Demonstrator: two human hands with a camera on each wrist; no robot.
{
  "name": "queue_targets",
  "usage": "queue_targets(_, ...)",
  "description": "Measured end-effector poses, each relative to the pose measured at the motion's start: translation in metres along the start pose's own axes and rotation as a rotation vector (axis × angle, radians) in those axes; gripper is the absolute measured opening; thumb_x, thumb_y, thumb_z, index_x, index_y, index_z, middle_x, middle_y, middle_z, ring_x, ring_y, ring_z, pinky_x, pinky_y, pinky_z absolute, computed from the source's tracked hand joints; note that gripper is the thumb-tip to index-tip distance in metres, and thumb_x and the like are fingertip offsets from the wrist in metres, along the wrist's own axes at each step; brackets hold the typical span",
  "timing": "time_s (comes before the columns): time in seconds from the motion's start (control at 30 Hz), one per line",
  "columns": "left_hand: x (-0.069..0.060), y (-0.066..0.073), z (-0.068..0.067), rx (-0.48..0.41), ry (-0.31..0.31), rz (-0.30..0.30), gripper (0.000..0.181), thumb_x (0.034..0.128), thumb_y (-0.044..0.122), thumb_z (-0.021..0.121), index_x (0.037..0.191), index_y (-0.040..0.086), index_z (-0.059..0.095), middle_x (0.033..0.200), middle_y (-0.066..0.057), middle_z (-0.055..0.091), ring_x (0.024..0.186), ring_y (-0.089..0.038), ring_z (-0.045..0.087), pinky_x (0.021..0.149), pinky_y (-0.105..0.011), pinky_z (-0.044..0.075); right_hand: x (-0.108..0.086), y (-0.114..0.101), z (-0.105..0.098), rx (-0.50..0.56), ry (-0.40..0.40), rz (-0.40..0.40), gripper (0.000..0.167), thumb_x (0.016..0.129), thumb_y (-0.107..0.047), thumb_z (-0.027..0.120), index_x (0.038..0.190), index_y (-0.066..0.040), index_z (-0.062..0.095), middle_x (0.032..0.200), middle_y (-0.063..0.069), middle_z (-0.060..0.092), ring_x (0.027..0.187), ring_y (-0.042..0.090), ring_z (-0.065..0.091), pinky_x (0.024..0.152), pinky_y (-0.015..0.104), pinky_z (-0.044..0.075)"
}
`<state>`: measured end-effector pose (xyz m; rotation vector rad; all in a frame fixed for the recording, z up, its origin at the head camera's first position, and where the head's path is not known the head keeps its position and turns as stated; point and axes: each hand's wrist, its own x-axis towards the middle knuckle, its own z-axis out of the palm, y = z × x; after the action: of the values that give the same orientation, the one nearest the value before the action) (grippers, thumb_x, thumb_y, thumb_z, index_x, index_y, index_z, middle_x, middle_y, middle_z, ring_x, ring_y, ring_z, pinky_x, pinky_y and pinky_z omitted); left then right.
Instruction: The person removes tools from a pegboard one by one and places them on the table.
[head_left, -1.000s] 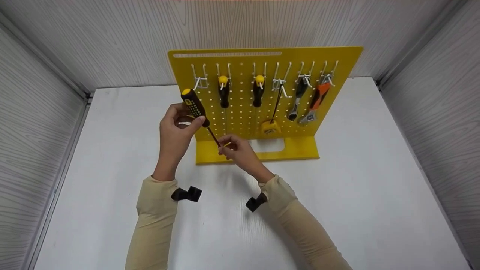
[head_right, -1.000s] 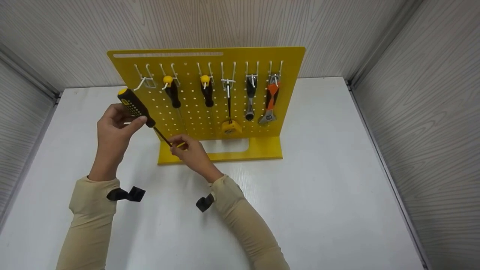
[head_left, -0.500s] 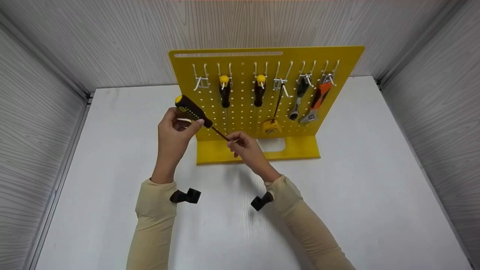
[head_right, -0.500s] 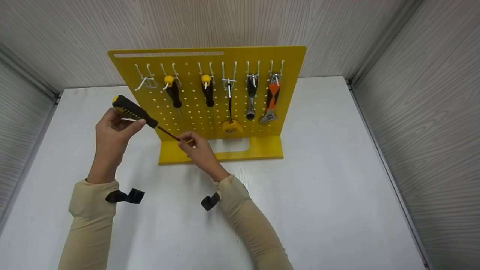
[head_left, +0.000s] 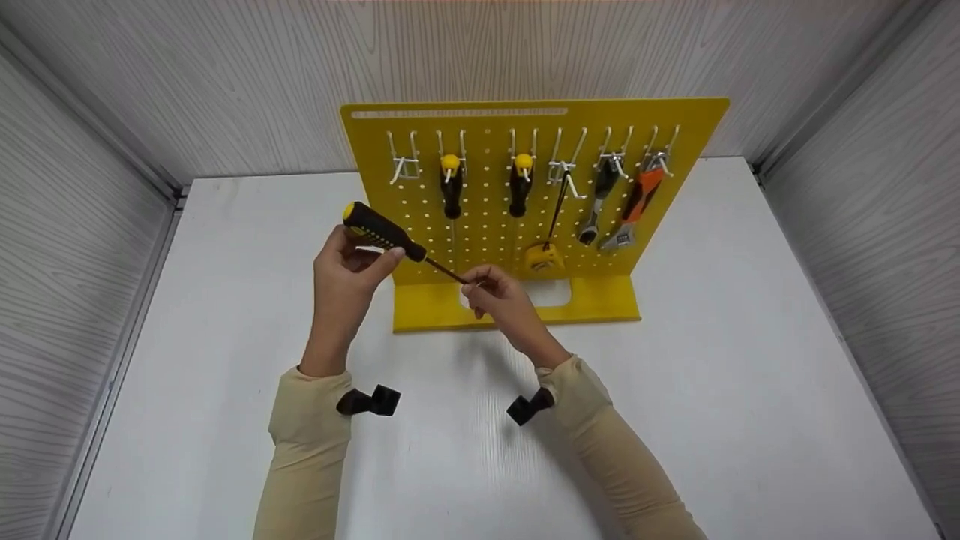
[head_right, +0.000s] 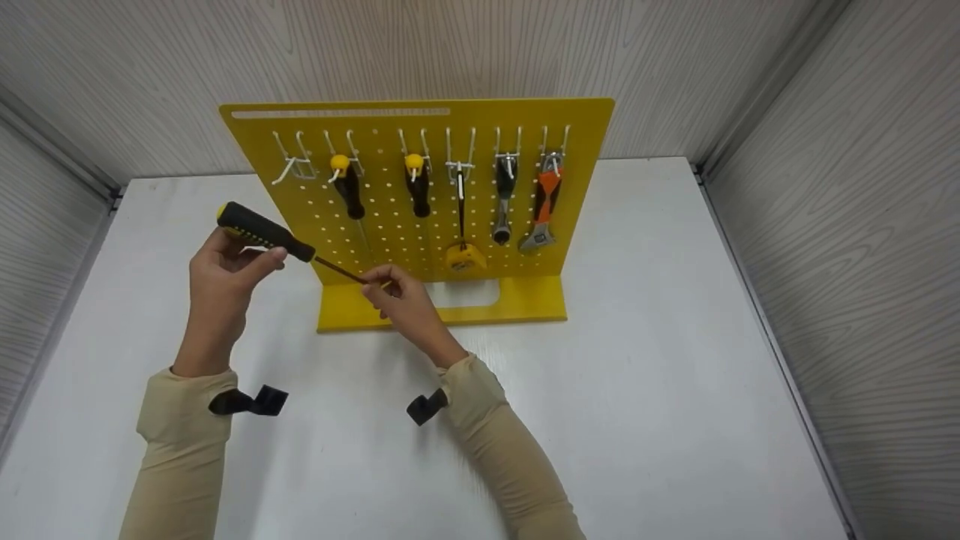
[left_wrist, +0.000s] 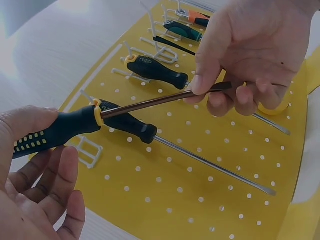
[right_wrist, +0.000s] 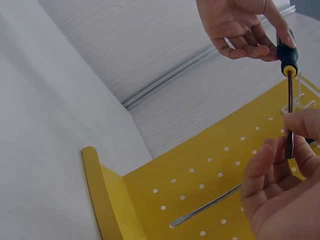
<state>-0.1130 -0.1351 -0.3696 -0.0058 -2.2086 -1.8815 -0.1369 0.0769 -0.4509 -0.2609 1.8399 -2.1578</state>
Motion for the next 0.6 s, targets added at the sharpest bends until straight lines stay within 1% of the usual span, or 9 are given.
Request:
queue_targets(0.17, -0.002, -0.003, -0.001, -0.046, 0.013, 0.017, 0.04, 0.0836, 0.014, 0.073, 0.118, 0.005, 0.055, 0.104, -0.005, 0.062, 0.089, -0.018, 0.061, 0.082, -0.022, 0.051, -0.002, -0.001, -0.002, 0.012, 0.012, -0.004, 0.012, 0.092, -0.007, 0.056, 0.103, -0.008, 0.06, 0.087, 0.002, 0.056, 0.073, 0.014, 0.048, 0.065, 0.024, 0.043)
queue_targets(0.3, -0.003, -0.004, -0.002, -0.119, 0.02, 0.022, 0.037, 0.0842, 0.011, 0.071, 0.117, 0.007, 0.055, 0.101, -0.003, 0.065, 0.091, -0.022, 0.062, 0.082, -0.022, 0.052, -0.003, -0.003, -0.005, 0.025, 0.021, -0.005, 0.011, 0.093, -0.007, 0.057, 0.103, -0.007, 0.061, 0.086, 0.001, 0.057, 0.072, 0.014, 0.047, 0.065, 0.023, 0.043)
queue_targets(0.43, -0.004, -0.006, -0.003, -0.196, 0.014, 0.021, 0.033, 0.0854, 0.008, 0.068, 0.116, 0.007, 0.056, 0.098, -0.002, 0.067, 0.088, -0.019, 0.063, 0.08, -0.022, 0.054, -0.004, -0.004, -0.008, 0.037, 0.031, -0.006, 0.011, 0.092, -0.007, 0.058, 0.102, -0.007, 0.062, 0.085, 0.002, 0.058, 0.071, 0.014, 0.047, 0.064, 0.023, 0.043)
queue_targets(0.53, -0.005, -0.008, -0.003, -0.22, 0.009, 0.024, 0.029, 0.0868, 0.008, 0.067, 0.114, 0.006, 0.057, 0.097, -0.002, 0.066, 0.083, -0.016, 0.062, 0.079, -0.022, 0.054, -0.004, -0.005, -0.011, 0.037, 0.04, -0.004, 0.01, 0.092, -0.006, 0.059, 0.101, -0.007, 0.063, 0.085, 0.004, 0.057, 0.071, 0.014, 0.047, 0.064, 0.023, 0.043)
queue_targets(0.6, -0.005, -0.009, -0.004, -0.215, 0.012, 0.025, 0.027, 0.0876, 0.009, 0.066, 0.113, 0.005, 0.058, 0.096, -0.002, 0.065, 0.08, -0.015, 0.062, 0.078, -0.022, 0.054, -0.003, -0.005, -0.014, 0.028, 0.043, 0.003, 0.01, 0.092, -0.006, 0.059, 0.102, -0.007, 0.063, 0.085, 0.004, 0.058, 0.071, 0.014, 0.047, 0.064, 0.024, 0.043)
